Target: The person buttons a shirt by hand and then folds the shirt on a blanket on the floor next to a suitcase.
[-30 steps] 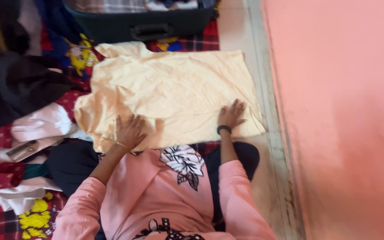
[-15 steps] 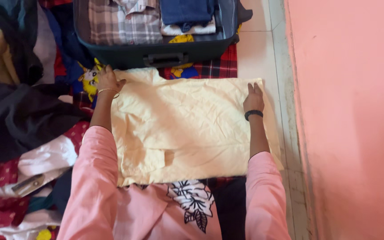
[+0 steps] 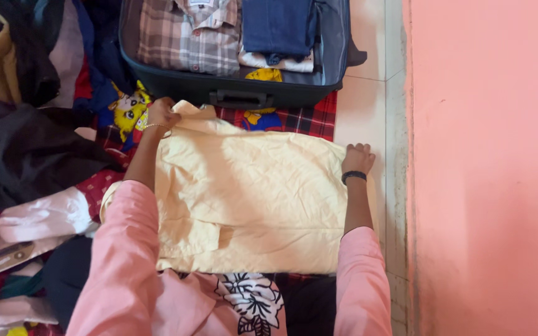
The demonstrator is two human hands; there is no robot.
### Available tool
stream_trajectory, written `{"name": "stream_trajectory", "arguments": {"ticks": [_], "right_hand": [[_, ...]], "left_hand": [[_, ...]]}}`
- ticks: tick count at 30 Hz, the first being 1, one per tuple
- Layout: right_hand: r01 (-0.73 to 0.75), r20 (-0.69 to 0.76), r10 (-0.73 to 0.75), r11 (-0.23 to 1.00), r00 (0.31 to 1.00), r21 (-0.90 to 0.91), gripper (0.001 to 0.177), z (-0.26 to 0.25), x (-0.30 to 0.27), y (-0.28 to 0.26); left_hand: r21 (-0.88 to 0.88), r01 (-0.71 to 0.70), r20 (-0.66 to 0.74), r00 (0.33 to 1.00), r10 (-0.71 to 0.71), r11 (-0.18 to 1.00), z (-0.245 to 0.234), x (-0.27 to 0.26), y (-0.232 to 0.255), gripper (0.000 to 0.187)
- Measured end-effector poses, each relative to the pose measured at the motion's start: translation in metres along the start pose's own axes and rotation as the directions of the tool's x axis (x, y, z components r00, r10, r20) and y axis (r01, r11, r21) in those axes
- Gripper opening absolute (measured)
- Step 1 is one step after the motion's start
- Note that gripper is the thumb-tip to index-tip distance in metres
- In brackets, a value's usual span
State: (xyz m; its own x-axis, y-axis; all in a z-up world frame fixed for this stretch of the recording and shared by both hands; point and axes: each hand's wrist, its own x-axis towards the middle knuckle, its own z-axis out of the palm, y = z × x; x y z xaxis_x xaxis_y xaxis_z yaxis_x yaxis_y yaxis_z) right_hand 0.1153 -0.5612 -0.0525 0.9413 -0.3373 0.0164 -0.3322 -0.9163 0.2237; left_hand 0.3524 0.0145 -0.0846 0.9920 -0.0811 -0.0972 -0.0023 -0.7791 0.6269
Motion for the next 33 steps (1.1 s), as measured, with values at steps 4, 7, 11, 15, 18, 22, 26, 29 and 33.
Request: {"name": "stream_trajectory", "arguments": {"ticks": [4,7,11,15,18,22,26,29,33], "right_hand": [[-0.062,-0.014,0.062,0.998,0.998,-0.018,0.025,-0.014,-0.018,0.018],[-0.02,-0.118,0.023,0.999,0.993,0.027,0.023,-0.03,-0.045,0.029],[-0.011,-0.076,0.027,0.981,0.997,0.194,0.029,-0.07,-0.091,0.031],[-0.031,-0.125,0.081,0.934,0.989,0.356,0.023,-0.093,-0.142,0.021],[-0.149,0.004,0.161,0.906,0.987,0.397,0.028,-0.102,-0.168,0.019],[-0.143,-0.004,0.161,0.885,0.987,0.443,0.031,-0.11,-0.194,0.018],[-0.104,0.037,0.097,0.924,0.995,0.368,0.029,-0.119,-0.209,0.016],[-0.111,0.013,0.114,0.925,0.993,0.364,0.03,-0.121,-0.218,0.013],[-0.172,-0.013,0.182,0.945,0.983,0.278,0.029,-0.125,-0.224,0.011]], "left_hand": [[0.085,-0.164,0.029,0.986,0.162,0.983,-0.035,-0.033,0.001,0.034],[-0.089,-0.345,-0.099,0.936,0.337,0.934,-0.054,-0.068,0.014,0.044],[0.18,-0.32,0.035,0.947,0.319,0.93,-0.079,-0.12,0.015,0.037],[0.178,-0.428,0.091,0.904,0.419,0.886,-0.09,-0.178,0.022,0.019],[0.208,-0.428,0.135,0.903,0.407,0.88,-0.1,-0.225,0.031,0.019],[0.228,-0.453,0.182,0.889,0.419,0.862,-0.115,-0.277,0.043,0.021],[0.284,-0.402,0.27,0.905,0.33,0.87,-0.122,-0.307,0.041,0.018],[0.374,-0.462,0.295,0.881,0.369,0.804,-0.109,-0.316,0.041,0.026],[0.409,-0.453,0.271,0.889,0.369,0.792,-0.11,-0.32,0.05,0.029]]}}
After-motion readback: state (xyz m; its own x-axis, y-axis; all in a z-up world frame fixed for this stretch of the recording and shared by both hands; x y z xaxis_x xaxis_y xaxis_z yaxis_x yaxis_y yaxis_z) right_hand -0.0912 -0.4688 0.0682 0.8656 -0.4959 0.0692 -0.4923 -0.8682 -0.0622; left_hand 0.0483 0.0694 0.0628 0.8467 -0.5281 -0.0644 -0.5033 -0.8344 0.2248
